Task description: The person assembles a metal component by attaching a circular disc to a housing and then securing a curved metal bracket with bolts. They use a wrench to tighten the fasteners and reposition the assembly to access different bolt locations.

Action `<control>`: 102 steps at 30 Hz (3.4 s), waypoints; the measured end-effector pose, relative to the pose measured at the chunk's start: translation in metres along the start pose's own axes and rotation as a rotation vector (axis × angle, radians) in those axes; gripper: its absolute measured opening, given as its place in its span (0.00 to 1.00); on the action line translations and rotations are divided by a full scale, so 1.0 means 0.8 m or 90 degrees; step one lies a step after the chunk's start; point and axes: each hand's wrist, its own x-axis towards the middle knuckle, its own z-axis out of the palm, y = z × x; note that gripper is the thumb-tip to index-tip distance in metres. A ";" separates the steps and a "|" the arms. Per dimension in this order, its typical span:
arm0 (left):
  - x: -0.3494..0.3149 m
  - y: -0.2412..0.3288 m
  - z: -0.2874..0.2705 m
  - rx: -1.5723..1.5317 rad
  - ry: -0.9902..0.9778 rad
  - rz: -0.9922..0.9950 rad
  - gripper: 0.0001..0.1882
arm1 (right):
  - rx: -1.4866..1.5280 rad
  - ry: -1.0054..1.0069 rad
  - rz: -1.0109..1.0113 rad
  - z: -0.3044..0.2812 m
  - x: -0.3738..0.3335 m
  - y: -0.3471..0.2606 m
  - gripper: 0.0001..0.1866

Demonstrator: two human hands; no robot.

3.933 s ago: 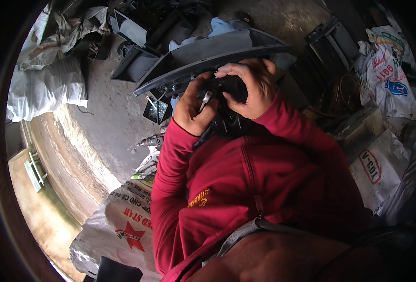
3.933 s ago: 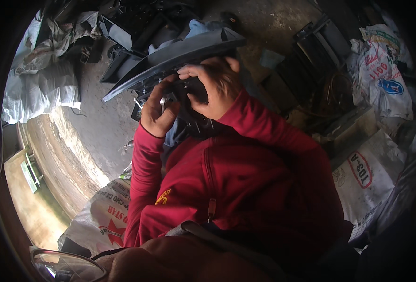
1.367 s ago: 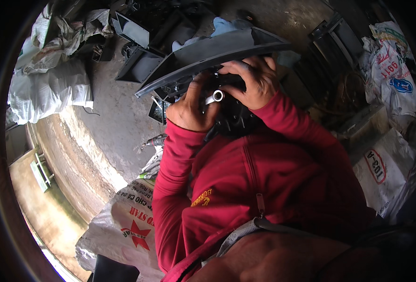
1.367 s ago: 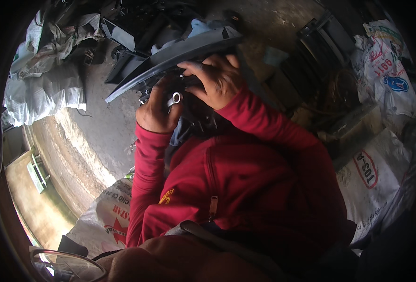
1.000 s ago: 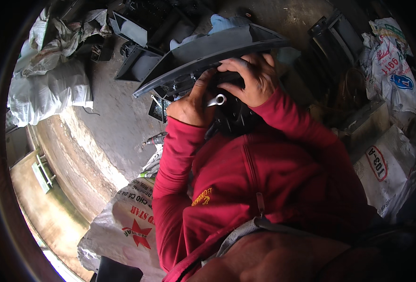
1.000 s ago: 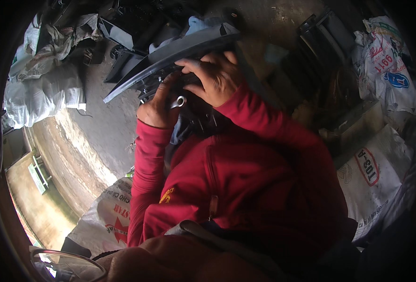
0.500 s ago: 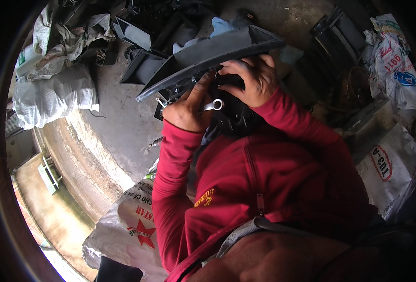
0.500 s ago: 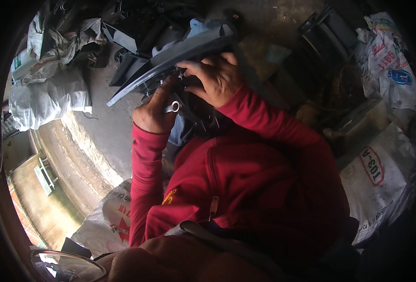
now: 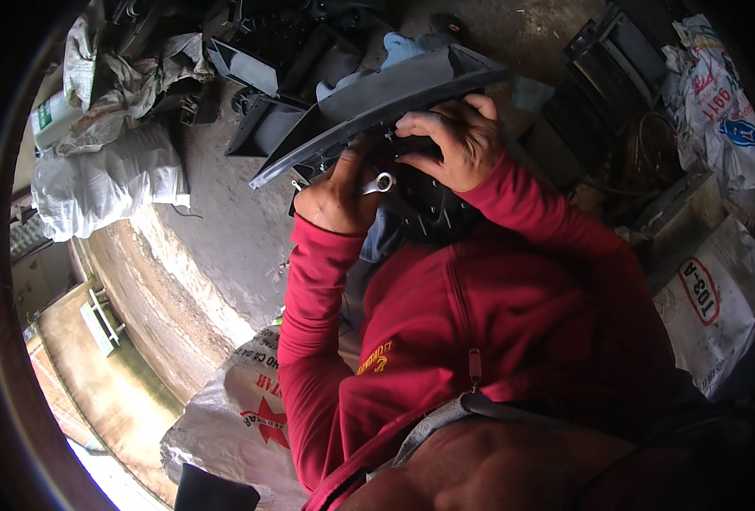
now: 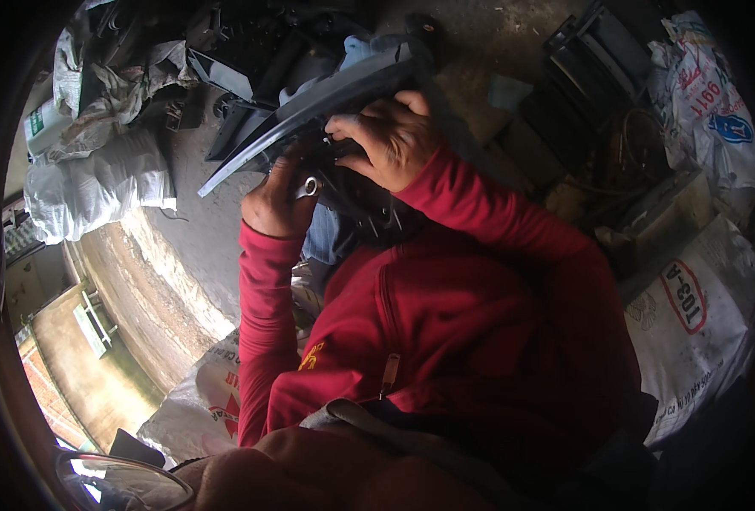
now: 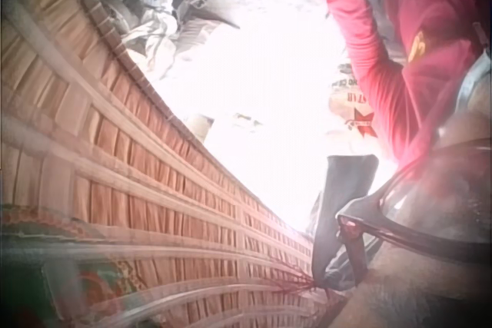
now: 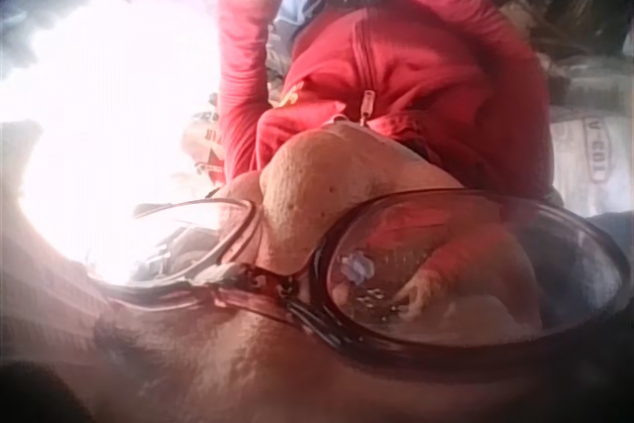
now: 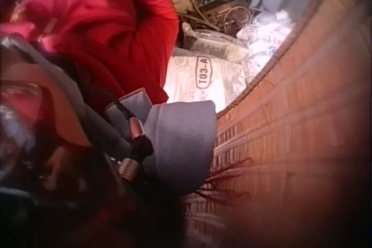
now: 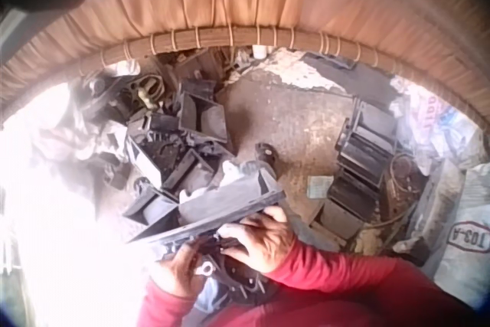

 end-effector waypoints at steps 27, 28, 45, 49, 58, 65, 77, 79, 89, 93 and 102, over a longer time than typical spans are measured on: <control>0.010 0.026 -0.055 -0.163 -0.104 -0.006 0.14 | -0.062 0.024 0.004 0.001 -0.004 0.006 0.22; 0.009 0.031 -0.070 -0.118 -0.092 0.004 0.12 | -0.068 0.032 0.002 0.000 -0.006 0.007 0.21; 0.008 0.017 -0.018 0.039 0.017 -0.074 0.08 | -0.043 0.053 -0.002 0.005 -0.005 0.005 0.18; 0.007 0.038 -0.020 -0.170 0.082 -0.187 0.10 | -0.049 0.057 -0.004 0.006 -0.006 0.006 0.18; 0.018 0.039 0.001 0.039 0.081 -0.074 0.07 | 0.002 0.029 0.000 0.008 -0.012 0.005 0.20; 0.035 0.043 0.007 0.134 0.041 0.084 0.08 | -0.010 0.025 -0.021 0.012 -0.015 0.009 0.24; -0.022 0.000 0.003 -0.593 0.197 -0.365 0.23 | -0.004 0.100 0.021 0.009 -0.008 0.007 0.23; -0.018 0.021 0.000 -0.475 0.189 -0.275 0.21 | -0.010 0.090 0.021 0.008 -0.007 0.007 0.22; 0.029 0.050 0.007 0.195 0.080 0.034 0.06 | -0.011 0.035 0.015 0.005 -0.006 0.005 0.21; 0.041 0.054 0.008 0.281 0.049 0.112 0.03 | -0.013 0.032 0.003 0.008 -0.012 0.009 0.21; 0.006 0.002 0.003 -0.508 0.090 -0.295 0.20 | -0.007 0.073 0.013 0.008 -0.008 0.005 0.20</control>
